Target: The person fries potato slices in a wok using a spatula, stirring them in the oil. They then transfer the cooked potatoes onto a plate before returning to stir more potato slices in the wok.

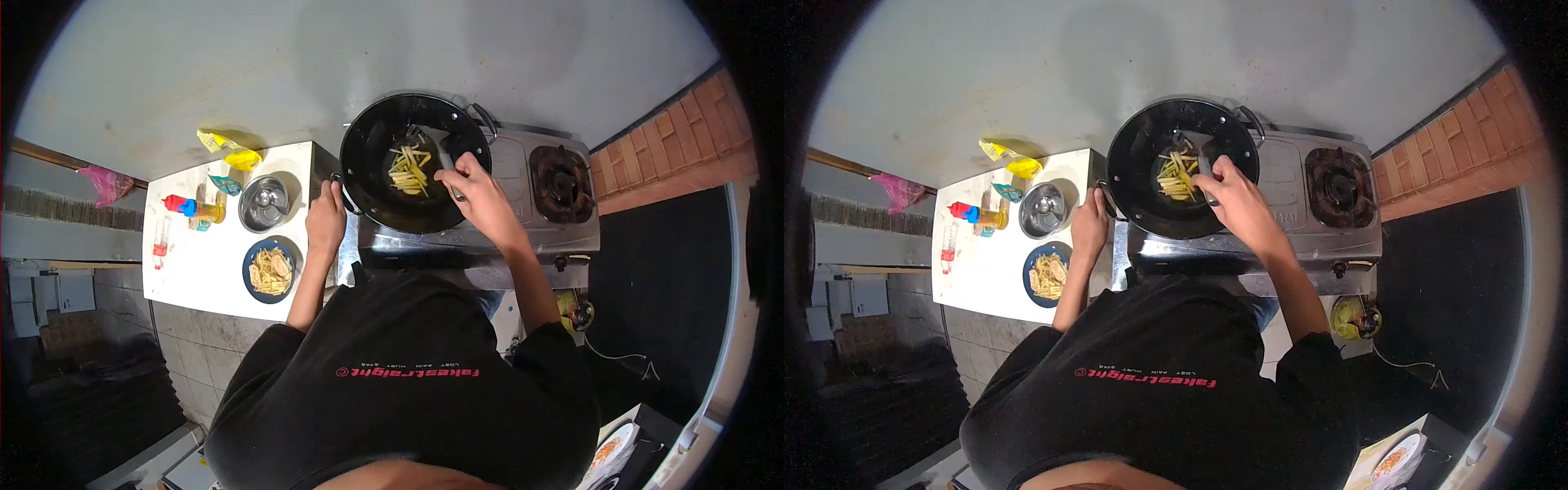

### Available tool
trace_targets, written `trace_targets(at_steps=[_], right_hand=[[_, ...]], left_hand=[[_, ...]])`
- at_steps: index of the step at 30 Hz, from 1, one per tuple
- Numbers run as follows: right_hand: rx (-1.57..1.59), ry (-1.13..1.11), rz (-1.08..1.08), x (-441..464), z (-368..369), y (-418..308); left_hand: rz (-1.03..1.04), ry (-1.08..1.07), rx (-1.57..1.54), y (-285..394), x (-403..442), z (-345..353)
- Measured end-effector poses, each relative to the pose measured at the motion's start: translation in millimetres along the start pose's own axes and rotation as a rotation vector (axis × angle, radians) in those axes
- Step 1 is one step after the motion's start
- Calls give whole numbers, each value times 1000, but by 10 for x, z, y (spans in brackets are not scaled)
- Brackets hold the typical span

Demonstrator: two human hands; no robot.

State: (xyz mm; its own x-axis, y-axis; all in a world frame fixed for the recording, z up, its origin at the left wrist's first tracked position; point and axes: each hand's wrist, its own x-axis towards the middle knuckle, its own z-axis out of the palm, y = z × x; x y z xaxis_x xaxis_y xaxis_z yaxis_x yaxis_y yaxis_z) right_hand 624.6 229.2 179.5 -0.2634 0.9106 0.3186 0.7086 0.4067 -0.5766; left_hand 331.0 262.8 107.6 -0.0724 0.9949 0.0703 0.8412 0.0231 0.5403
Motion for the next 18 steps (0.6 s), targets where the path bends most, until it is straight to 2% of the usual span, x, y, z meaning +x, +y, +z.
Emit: trace_targets(at_steps=[4,9,12,13,15,18], right_hand=[[-3,25,35,-16,-12,21],[213,292,179,-41,30,19],[252,371,181,-90,130,57],[250,372,179,-105,140,43],[349,319,313,-143,161,10],[447,369,380,-216,290,90]], left_hand=[[16,-14,41,1,-5,-13],[0,-1,48,-3,-2,4],[20,13,64,-28,2,26],[20,10,61,-32,6,28],[17,7,63,-31,6,28],[5,-3,64,-49,10,42]])
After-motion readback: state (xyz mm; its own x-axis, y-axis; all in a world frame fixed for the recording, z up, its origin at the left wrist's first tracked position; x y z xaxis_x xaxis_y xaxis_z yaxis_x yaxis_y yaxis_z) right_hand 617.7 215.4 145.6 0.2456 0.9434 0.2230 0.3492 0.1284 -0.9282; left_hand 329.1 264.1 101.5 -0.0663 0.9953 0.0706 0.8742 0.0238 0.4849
